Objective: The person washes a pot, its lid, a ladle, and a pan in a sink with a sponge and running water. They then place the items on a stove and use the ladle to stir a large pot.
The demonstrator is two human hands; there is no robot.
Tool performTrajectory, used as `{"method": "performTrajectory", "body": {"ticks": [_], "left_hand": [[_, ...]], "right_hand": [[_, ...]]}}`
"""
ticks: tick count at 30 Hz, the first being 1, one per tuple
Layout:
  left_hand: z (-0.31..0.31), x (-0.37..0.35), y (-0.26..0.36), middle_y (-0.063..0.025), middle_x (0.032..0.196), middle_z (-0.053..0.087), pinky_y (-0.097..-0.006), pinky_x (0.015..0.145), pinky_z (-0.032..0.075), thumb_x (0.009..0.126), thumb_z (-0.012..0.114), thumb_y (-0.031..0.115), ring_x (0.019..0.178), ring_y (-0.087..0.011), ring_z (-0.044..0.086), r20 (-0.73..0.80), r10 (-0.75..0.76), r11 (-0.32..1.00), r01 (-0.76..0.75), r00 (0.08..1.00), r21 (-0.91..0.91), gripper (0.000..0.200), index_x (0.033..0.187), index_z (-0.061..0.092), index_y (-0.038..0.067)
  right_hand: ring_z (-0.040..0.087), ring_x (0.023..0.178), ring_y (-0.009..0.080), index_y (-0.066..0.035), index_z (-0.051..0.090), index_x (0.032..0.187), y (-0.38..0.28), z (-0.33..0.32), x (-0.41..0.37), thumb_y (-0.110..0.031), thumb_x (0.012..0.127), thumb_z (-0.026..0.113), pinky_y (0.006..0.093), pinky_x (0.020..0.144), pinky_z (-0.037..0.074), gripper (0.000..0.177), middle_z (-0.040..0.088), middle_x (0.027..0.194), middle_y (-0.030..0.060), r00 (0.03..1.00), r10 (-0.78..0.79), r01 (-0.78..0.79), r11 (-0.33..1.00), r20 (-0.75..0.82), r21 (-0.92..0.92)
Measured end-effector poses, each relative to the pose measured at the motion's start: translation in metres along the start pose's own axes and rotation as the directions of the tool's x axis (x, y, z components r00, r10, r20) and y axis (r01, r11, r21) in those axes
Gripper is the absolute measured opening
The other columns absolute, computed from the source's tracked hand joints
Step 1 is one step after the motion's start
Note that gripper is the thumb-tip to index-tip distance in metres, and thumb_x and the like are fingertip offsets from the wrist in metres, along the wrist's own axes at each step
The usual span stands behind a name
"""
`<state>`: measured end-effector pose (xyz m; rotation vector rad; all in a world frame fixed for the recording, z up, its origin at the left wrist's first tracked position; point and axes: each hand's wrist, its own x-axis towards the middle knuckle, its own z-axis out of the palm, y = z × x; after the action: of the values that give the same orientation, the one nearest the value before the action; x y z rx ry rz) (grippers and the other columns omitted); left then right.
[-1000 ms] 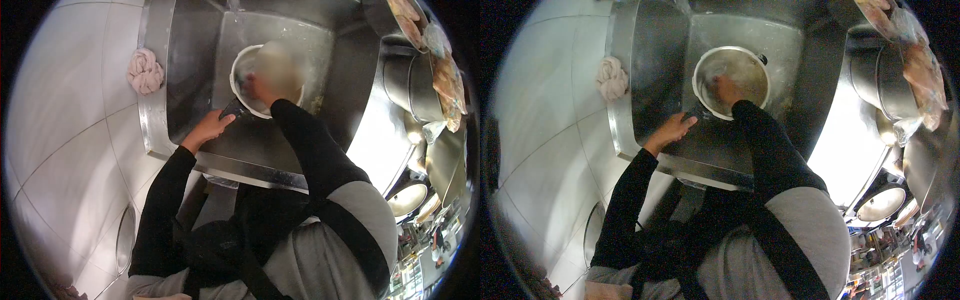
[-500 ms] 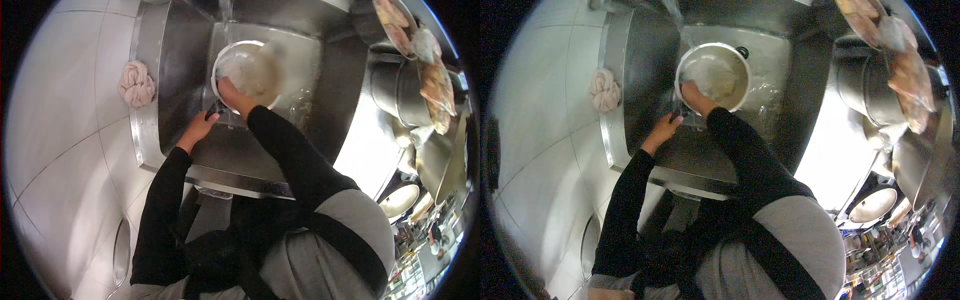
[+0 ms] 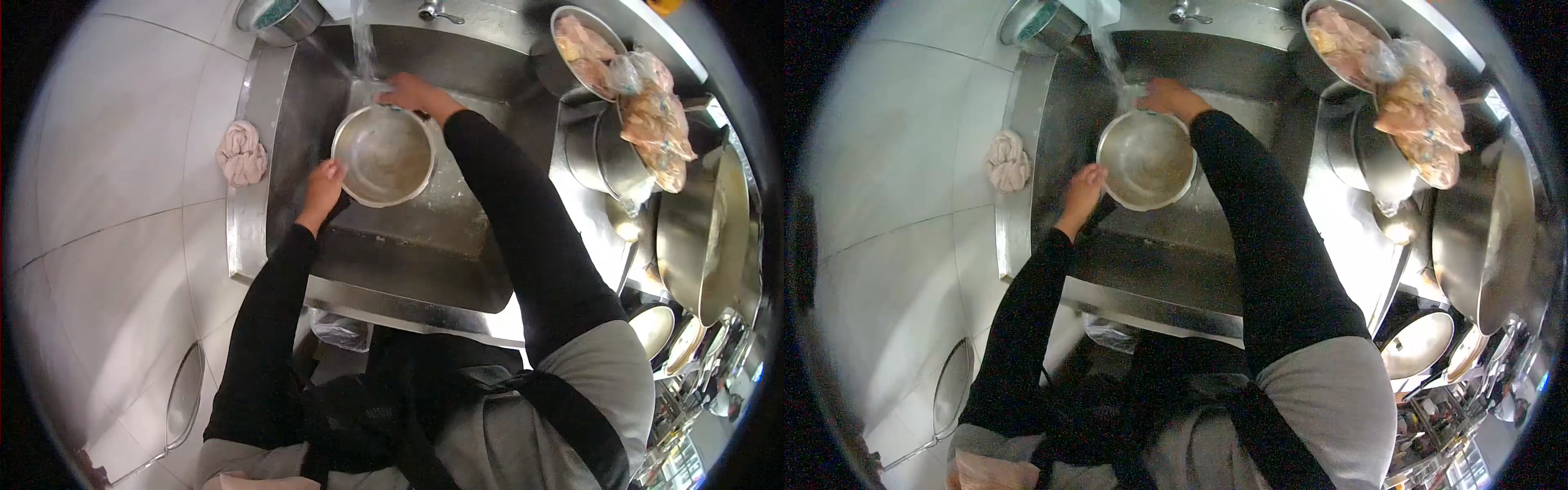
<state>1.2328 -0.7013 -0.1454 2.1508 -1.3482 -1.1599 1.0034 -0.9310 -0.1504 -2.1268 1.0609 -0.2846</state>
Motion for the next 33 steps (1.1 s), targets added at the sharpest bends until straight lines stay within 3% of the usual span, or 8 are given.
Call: {"method": "performTrajectory", "body": {"ticks": [6, 8, 13, 16, 20, 24, 27, 33], "left_hand": [[-0.048, -0.003, 0.213, -0.0175, 0.135, 0.05, -0.0539, 0.105, 0.041, 0.094, 0.063, 0.041, 0.134, -0.0317, 0.042, 0.305, -0.3, -0.024, 0.312, 0.904, -0.95, 0.061, 0.146, 0.039, 0.018], [-0.056, 0.039, 0.206, -0.0175, 0.132, 0.051, -0.0534, 0.102, 0.043, 0.093, 0.064, 0.036, 0.131, -0.031, 0.044, 0.286, -0.079, 0.07, 0.292, 0.955, -0.954, 0.062, 0.146, 0.036, 0.017], [-0.055, 0.069, 0.272, -0.0144, 0.124, 0.058, -0.0505, 0.085, 0.053, 0.081, 0.077, 0.023, 0.112, -0.0338, 0.06, -0.016, 0.2, 0.661, -0.148, 0.98, -0.736, 0.061, 0.134, 0.049, 0.01], [-0.055, 0.111, 0.281, -0.0186, 0.115, 0.065, -0.0448, 0.087, 0.053, 0.08, 0.077, 0.031, 0.109, -0.0308, 0.064, -0.052, 0.386, 0.919, -0.388, 0.921, -0.065, 0.051, 0.121, 0.061, 0.007], [-0.072, 0.059, 0.303, -0.0223, 0.106, 0.068, -0.0433, 0.087, 0.052, 0.079, 0.075, 0.038, 0.103, -0.0326, 0.066, -0.157, 0.574, 0.76, -0.452, 0.804, 0.467, 0.05, 0.115, 0.065, 0.004], [-0.115, 0.051, 0.297, -0.0201, 0.102, 0.069, -0.0436, 0.08, 0.054, 0.079, 0.074, 0.031, 0.089, -0.0341, 0.069, -0.278, 0.635, 0.752, -0.494, 0.721, 0.437, 0.051, 0.117, 0.061, -0.001], [-0.156, 0.04, 0.298, -0.0158, 0.099, 0.068, -0.036, 0.074, 0.056, 0.081, 0.075, 0.024, 0.079, -0.0261, 0.068, -0.418, 0.095, 0.916, -0.243, 0.904, -0.318, 0.05, 0.118, 0.057, -0.004], [-0.207, 0.099, 0.265, -0.0157, 0.12, 0.054, -0.0319, 0.081, 0.055, 0.088, 0.071, 0.018, 0.104, -0.02, 0.058, -0.325, -0.02, 0.456, -0.28, 0.946, -0.845, 0.043, 0.122, 0.053, -0.002]], "right_hand": [[0.068, 0.094, 0.0275, -0.007, 0.069, 0.112, -0.096, -0.061, 0.014, -0.024, 0.082, 0.066, 0.0386, 0.085, 0.053, 0.035, 0.071, 0.102, 0.0156, 0.953, -0.282, 0.3, 0.933, 0.112, -0.201], [0.067, 0.089, 0.022, -0.006, 0.069, 0.11, -0.114, -0.077, -0.004, -0.016, 0.081, 0.066, 0.0358, 0.082, 0.052, 0.031, 0.072, 0.097, 0.011, 0.891, -0.449, 0.443, 0.892, -0.065, -0.09], [0.07, 0.088, 0.0202, -0.005, 0.073, 0.101, -0.116, -0.142, -0.073, -0.012, 0.085, 0.066, 0.0382, 0.081, 0.054, 0.019, 0.072, 0.087, 0.0152, 0.847, 0.288, 0.121, 0.715, -0.447, 0.689], [0.069, 0.088, 0.0238, -0.006, 0.071, 0.108, -0.144, -0.196, -0.087, -0.02, 0.091, 0.066, 0.0379, 0.081, 0.053, 0.022, 0.071, 0.094, 0.0151, 0.772, 0.279, 0.003, 0.897, -0.572, 0.441], [0.066, 0.087, 0.0348, -0.011, 0.067, 0.117, -0.176, -0.228, -0.058, -0.027, 0.098, 0.057, 0.0432, 0.079, 0.054, 0.026, 0.068, 0.103, 0.0154, 0.526, -0.485, 0.386, 0.868, -0.699, -0.312], [0.066, 0.094, 0.0402, -0.016, 0.062, 0.125, -0.188, -0.262, 0.008, -0.032, 0.102, 0.047, 0.0485, 0.083, 0.053, 0.032, 0.065, 0.109, 0.0173, 0.748, -0.437, 0.129, 0.834, -0.5, -0.537], [0.066, 0.1, 0.0391, -0.011, 0.067, 0.116, -0.193, -0.288, 0.05, -0.025, 0.098, 0.049, 0.0484, 0.087, 0.053, 0.029, 0.068, 0.11, 0.0191, 0.83, -0.245, -0.02, 0.884, -0.501, -0.466], [0.066, 0.098, 0.0425, -0.005, 0.07, 0.103, -0.173, -0.294, 0.085, -0.025, 0.093, 0.054, 0.0495, 0.089, 0.053, 0.028, 0.069, 0.103, 0.0218, 0.793, -0.251, 0.005, 0.914, -0.555, -0.407]]}}
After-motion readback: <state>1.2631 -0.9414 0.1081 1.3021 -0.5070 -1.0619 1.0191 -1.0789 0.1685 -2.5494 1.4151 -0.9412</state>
